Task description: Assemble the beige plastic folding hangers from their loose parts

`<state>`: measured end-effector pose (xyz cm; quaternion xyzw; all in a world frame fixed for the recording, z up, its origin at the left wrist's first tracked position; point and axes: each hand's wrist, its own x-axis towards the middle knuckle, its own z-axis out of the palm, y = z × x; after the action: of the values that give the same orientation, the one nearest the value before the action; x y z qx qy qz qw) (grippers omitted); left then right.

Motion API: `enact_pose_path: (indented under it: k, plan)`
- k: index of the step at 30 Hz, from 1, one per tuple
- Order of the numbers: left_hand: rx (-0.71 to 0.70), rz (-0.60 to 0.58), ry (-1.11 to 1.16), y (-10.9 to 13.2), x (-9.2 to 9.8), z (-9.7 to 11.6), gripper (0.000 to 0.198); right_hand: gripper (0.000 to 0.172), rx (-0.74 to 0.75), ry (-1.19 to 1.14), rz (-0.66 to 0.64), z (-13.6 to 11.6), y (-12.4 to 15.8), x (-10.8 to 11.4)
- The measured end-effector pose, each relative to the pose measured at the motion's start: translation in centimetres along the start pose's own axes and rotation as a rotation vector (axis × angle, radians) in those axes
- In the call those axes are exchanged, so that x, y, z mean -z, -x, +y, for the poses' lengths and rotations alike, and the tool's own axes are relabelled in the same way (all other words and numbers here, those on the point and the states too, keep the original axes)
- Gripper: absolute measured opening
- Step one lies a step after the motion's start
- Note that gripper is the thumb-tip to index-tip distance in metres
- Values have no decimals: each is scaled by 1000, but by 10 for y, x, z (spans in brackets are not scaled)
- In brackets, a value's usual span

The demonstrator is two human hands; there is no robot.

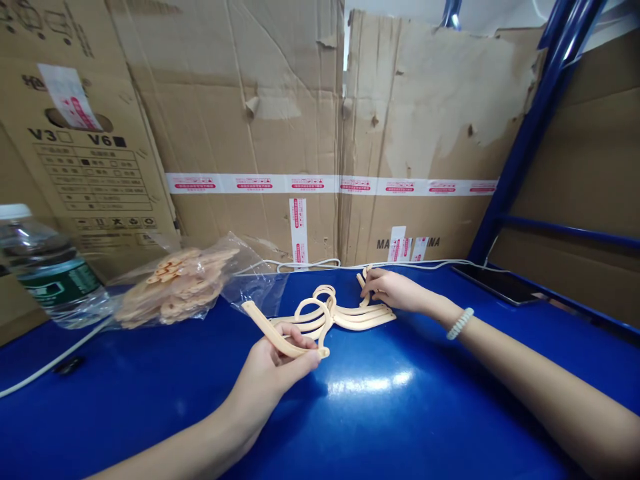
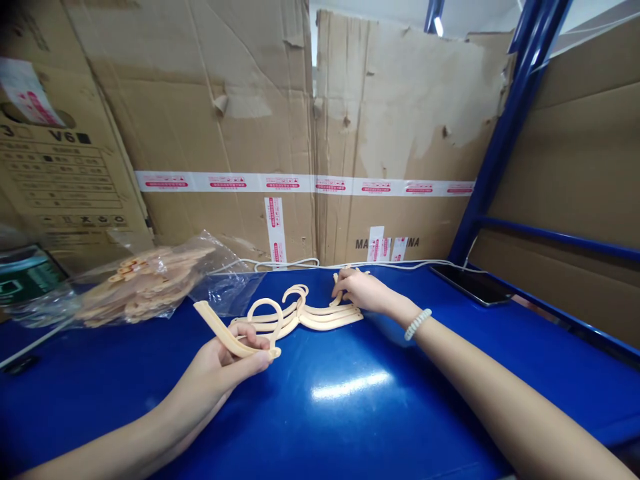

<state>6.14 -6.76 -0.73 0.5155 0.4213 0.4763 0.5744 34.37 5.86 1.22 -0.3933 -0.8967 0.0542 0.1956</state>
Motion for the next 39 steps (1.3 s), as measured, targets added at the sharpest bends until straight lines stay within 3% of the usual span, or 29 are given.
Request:
enact_pose_path:
  k: [4,9,13,16,22,26,31,35,39]
  plan:
    - [4,6,21,-1,-1,0,35,28,26,-80,-6,-2,-3,-8]
    - [5,-9,41,-1,-1,-1,36,7,3,-291,195,-11,-3,-3]
    - [21,0,54,-1,-2,1,39,21,-87,-542,394,-30,-3,6]
    - [26,6,64,0,-1,2,41,27,-136,-738,432,-54,-3,10]
    - [3,3,80,0,0,1,40,26,-356,-1524,233,-100,2,-1]
    - [-1,2,97,-1,-1,0,43,32,-428,-1576,72,-115,8,-15]
    - [-67,-17,93,-2,0,-1,41,45,-453,-1584,0,-123,11,-26]
    - [-156,0,36,-3,2,2,38,32,-405,-1592,-54,-123,11,-30]
    - [-161,48,-36,-2,-1,6,39,31,-369,-1513,-104,-122,12,-30]
